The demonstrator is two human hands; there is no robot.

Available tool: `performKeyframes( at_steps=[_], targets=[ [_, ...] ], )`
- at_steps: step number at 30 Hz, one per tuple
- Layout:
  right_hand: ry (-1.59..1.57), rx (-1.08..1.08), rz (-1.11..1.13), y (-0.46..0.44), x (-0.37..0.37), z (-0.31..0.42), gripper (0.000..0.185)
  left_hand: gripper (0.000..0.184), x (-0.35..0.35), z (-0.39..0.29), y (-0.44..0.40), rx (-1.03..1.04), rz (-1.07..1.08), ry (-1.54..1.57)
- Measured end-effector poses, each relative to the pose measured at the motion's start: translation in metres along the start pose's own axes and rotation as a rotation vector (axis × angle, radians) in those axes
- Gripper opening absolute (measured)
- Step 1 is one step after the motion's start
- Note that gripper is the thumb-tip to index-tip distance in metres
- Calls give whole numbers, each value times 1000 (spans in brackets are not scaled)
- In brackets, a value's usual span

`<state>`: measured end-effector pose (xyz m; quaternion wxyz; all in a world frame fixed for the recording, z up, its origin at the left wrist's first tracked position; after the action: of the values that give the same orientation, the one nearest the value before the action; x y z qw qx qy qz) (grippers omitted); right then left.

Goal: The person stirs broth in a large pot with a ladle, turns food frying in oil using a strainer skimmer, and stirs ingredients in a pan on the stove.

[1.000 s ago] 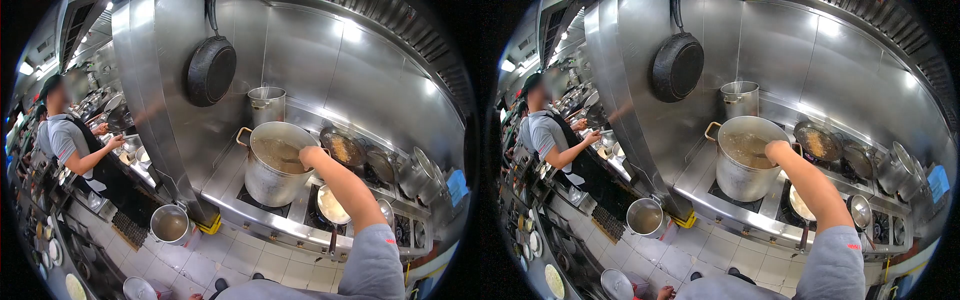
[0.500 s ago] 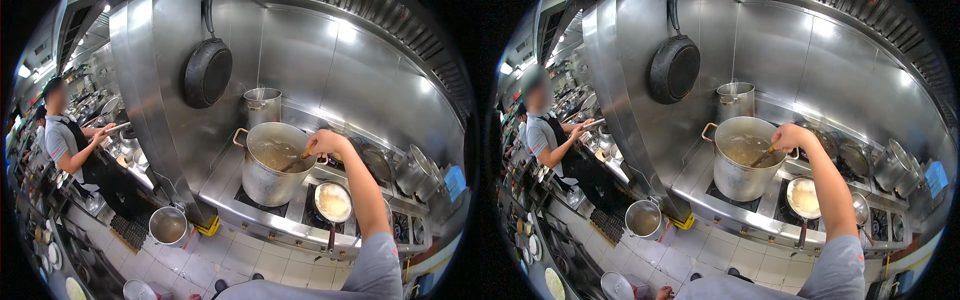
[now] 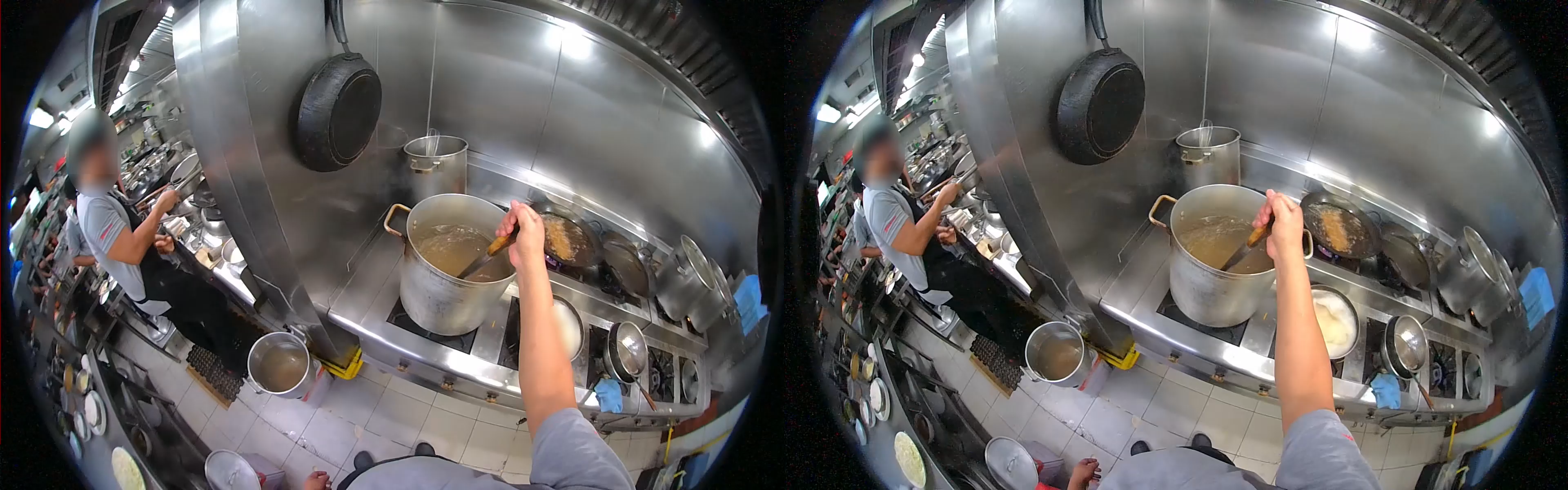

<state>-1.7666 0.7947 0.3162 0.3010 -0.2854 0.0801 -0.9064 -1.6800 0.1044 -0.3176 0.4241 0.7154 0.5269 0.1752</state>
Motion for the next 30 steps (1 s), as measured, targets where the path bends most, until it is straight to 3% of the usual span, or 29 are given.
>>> performKeyframes(
  at_steps=[5,7,8,9,11,16,19,20,21,24,30],
  targets=[
    [-52,20,9,-1,-2,-4,31,34,1,7,15,-33,-31,-13],
    [-15,-38,-14,9,-4,-6,31,38,5,24,16,120,-17,-36],
    [-61,-92,18,13,-7,-7,30,28,7,-3,63,-12,-8,74],
    [-107,-149,50,18,-11,-8,30,28,7,-12,79,-11,-7,70],
    [-140,-179,76,33,-16,-17,30,22,16,-35,93,231,96,-57],
    [63,-249,420,62,2,-57,23,23,25,-36,85,207,86,-107],
    [261,-269,528,55,11,-87,22,22,19,-30,44,93,-79,2],
    [445,-244,500,52,11,-92,21,22,15,-28,23,3,-48,-6],
    [445,-242,505,48,12,-94,21,33,15,-28,19,-88,-17,-14],
    [622,-317,366,22,11,-89,20,33,15,-36,20,-16,-56,-24],
    [527,-186,18,-31,-4,-40,26,34,12,-8,19,-31,-42,-24]
  ],
)
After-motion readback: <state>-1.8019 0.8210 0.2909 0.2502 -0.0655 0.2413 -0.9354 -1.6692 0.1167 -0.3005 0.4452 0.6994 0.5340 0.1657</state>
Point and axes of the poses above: each hand's wrist, its own y-axis away from the middle knuckle, its own x-axis out of the palm, z = x × y, the point moved 6 cm from there along -y, towards the middle knuckle, and after that the axes turned 9 degrees about -z, right-handed, at the moved point
